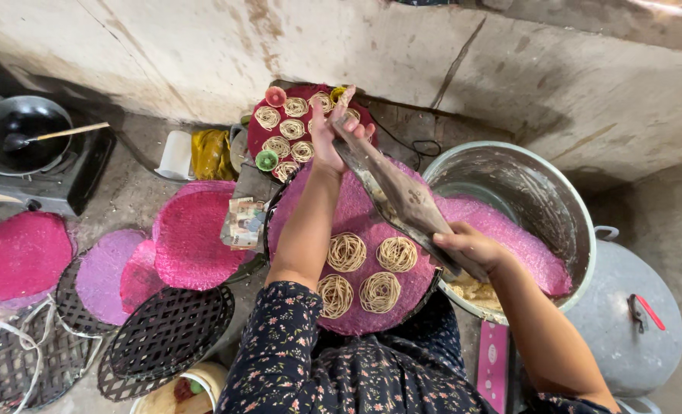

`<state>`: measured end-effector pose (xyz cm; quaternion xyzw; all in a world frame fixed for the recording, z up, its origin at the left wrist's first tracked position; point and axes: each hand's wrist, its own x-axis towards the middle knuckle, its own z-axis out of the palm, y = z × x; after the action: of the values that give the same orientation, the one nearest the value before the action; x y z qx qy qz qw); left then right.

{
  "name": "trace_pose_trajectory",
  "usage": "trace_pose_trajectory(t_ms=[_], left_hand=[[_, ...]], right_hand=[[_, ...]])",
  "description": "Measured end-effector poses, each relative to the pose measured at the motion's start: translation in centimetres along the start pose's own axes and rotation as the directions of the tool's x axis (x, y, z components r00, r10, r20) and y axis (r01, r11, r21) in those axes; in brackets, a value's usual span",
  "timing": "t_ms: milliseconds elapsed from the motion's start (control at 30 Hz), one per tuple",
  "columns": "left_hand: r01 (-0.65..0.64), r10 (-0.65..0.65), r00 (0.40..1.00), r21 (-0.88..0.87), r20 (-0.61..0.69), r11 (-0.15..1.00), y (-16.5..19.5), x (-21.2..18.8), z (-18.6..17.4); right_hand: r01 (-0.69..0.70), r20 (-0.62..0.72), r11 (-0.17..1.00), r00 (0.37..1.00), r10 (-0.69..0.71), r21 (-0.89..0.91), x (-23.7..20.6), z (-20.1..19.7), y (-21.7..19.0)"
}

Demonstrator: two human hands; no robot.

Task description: The person sits in a rustic kitchen and uses a hand-held wooden dough press to extrude dough into spiral noodle nests onto round pink trays. They reload dough from a large basin with a wooden spatula, operate the press lever, and place finished noodle nests on trays, occasionally moving filled trays aside.

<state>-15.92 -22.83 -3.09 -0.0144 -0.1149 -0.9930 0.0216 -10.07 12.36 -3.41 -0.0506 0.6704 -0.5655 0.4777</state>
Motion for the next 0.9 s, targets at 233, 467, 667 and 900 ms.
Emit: trace_pose_trajectory(t_ms=[233,467,667,900], left_hand=[[-0.070,0.069,0.998,0.030,0.012,0.997,0.1,-0.5,-0.2],[-0.094,0.094,0.995,0.004,0.019,0.996,2.4,-2.7,0.7],[-0.076,0.076,0.997,-0.071,-0.001,0.995,-0.1,-2.6,0.2],[-0.164,0.164,0.986,0.009,0.036,0.986,3.9,-2.9,1.9]], right_hand=[[0.051,-0.097,0.948,0.992,-0.085,-0.315,-2.6,-0.4,-3.6],[0.046,-0.003,0.963,0.999,-0.049,-0.265,-3.7,3.7,-4.0],[0.080,-0.148,0.879,0.975,-0.168,-0.470,-5.8,2.1,-5.2],[0.173,-0.077,0.862,0.968,-0.237,-0.476,-2.7,3.6,-4.9]])
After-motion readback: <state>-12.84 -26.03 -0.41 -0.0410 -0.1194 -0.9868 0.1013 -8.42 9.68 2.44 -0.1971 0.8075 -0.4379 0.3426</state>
